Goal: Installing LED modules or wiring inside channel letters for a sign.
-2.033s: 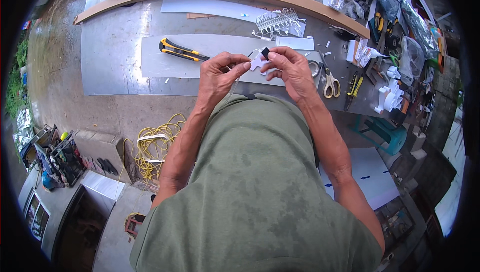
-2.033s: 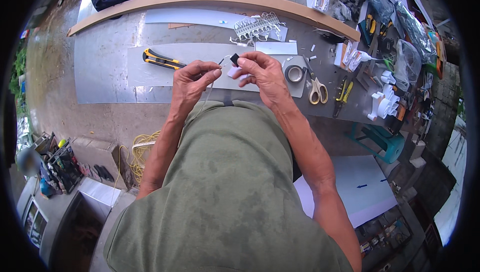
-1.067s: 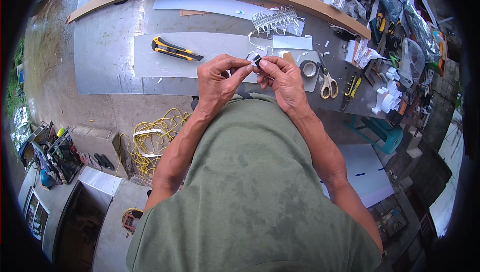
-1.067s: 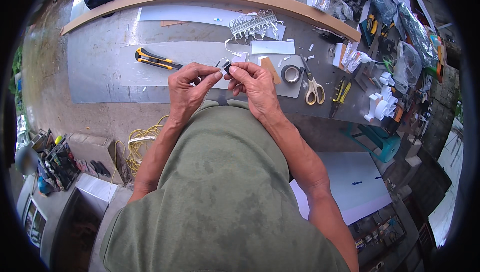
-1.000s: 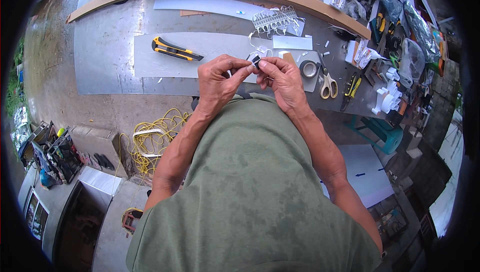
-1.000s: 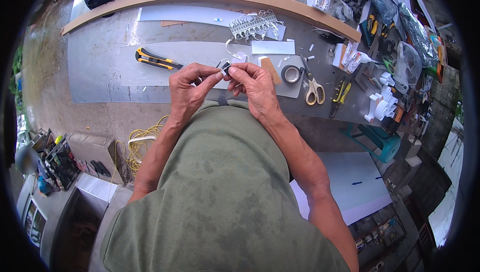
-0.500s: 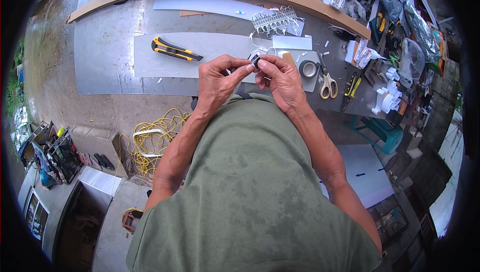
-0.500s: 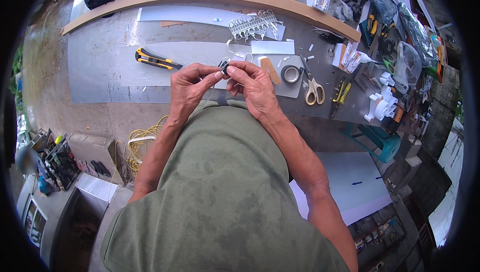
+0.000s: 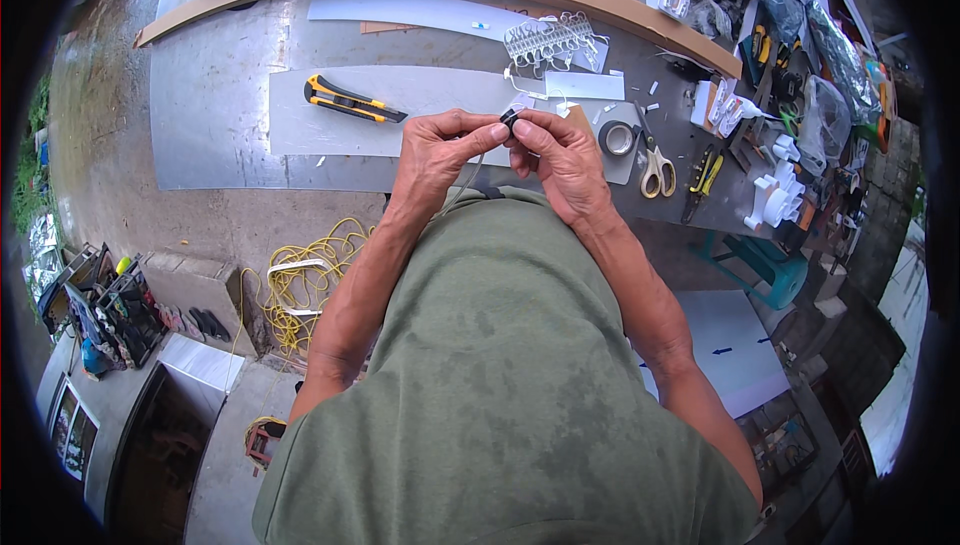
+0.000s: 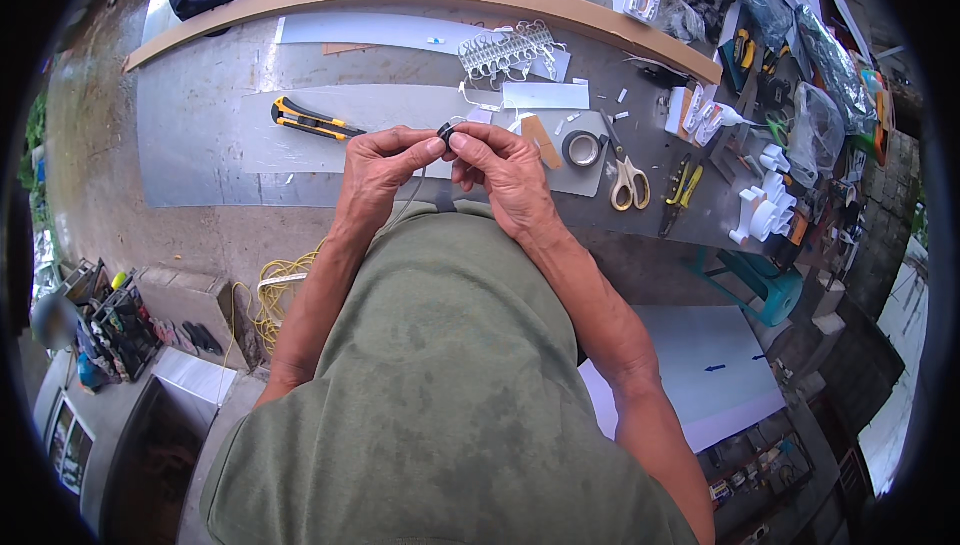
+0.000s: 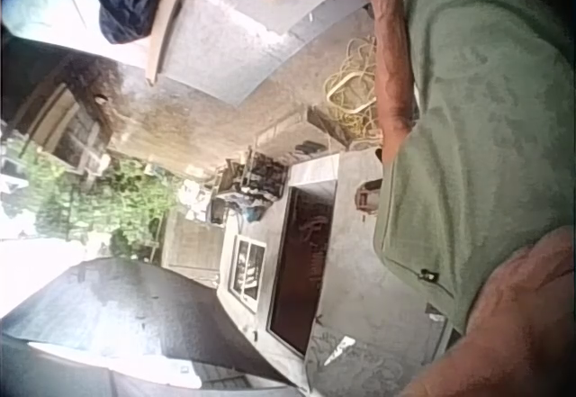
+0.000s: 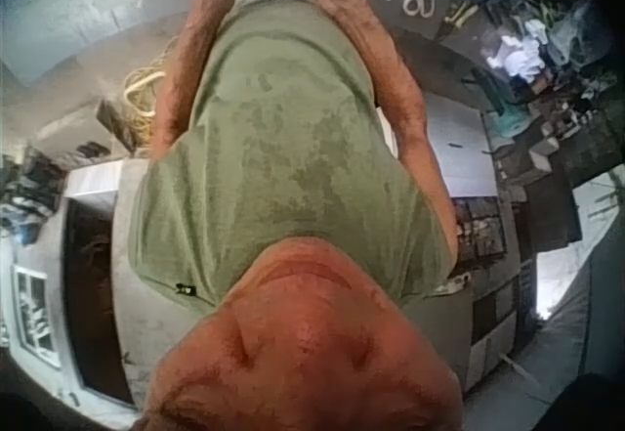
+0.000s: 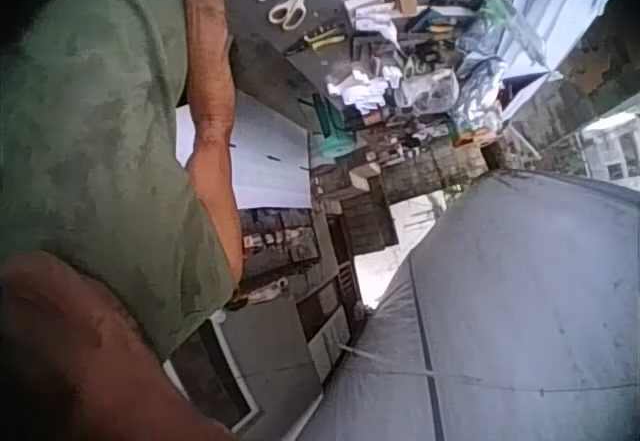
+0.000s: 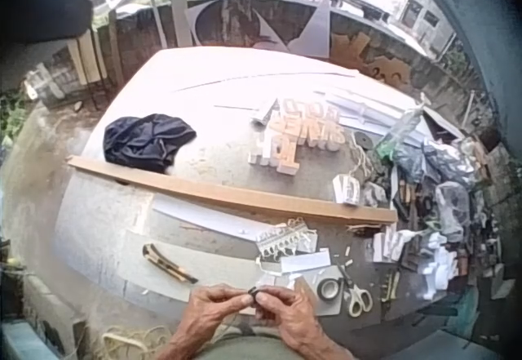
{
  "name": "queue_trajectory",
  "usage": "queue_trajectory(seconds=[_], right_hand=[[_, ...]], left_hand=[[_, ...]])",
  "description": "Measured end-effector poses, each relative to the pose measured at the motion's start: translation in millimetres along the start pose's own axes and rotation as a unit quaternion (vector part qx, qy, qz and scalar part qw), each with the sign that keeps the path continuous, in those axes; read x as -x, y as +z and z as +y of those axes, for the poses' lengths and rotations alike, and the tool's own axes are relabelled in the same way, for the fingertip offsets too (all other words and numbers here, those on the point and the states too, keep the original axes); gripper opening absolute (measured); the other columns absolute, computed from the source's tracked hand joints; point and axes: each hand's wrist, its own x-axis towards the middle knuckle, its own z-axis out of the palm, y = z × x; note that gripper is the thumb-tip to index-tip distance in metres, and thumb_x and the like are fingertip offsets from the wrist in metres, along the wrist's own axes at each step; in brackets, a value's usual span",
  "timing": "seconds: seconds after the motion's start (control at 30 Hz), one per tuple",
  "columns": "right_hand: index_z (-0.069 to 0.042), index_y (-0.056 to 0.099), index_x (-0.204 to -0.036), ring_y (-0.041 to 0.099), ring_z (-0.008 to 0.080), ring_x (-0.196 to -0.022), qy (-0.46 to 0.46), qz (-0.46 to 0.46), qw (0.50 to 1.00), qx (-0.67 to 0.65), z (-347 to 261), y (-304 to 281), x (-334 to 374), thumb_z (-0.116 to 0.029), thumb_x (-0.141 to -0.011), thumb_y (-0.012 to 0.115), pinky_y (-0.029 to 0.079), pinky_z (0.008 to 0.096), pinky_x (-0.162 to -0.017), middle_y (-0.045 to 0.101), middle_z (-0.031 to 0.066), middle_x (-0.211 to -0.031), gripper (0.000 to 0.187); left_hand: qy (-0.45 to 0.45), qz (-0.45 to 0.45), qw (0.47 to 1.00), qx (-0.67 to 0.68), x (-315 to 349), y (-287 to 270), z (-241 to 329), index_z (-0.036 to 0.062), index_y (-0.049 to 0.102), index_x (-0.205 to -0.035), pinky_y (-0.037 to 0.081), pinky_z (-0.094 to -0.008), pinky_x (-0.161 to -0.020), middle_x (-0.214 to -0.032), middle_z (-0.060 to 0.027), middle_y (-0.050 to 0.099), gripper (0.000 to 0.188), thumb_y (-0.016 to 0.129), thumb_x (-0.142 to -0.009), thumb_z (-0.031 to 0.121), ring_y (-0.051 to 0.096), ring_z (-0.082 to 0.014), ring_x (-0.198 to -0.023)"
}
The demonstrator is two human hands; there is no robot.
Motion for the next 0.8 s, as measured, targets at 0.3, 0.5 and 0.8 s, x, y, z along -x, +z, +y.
queue_trajectory(seconds=[0.3, 0.5, 0.8], right_hand=[[-0.004, 0.077, -0.109, 0.064, 0.0097, -0.071, -0.013, 0.028, 0.999, 0.023, 0, 2, 1, -0.014, -0.095, 0.075, 0.048, 0.0243, -0.06, 0.073, 0.0038, -0.088, 0.017], [-0.002, 0.076, -0.11, 0.063, 0.0082, -0.07, -0.015, 0.014, 0.999, 0.037, -1, -1, 1, -0.013, -0.095, 0.075, 0.047, 0.0229, -0.059, 0.073, 0.0044, -0.087, 0.019], [-0.002, 0.074, -0.117, 0.064, 0.0065, -0.073, 0.026, -0.081, 0.978, 0.188, -47, -23, 14, -0.021, -0.096, 0.076, 0.047, 0.0201, -0.058, 0.075, 0.0052, -0.091, 0.029]], left_hand=[[-0.046, -0.006, 0.998, 0.03, -3, 0, 0, 0.0028, 0.081, -0.097, 0.033, -0.0234, -0.059, -0.077, 0.0012, 0.071, 0.023, 0.087, -0.083, 0.02, 0.047, -0.0038, -0.066], [-0.056, -0.007, 0.998, 0.036, -4, -1, 3, 0.0025, 0.08, -0.092, 0.035, -0.0236, -0.062, -0.078, 0.0, 0.071, 0.019, 0.087, -0.082, 0.017, 0.051, -0.0046, -0.069], [-0.02, -0.04, 0.997, -0.056, -1, -11, 16, 0.0005, 0.079, -0.09, 0.042, -0.0266, -0.067, -0.08, -0.0024, 0.073, 0.014, 0.085, -0.082, 0.011, 0.058, -0.0083, -0.074]])
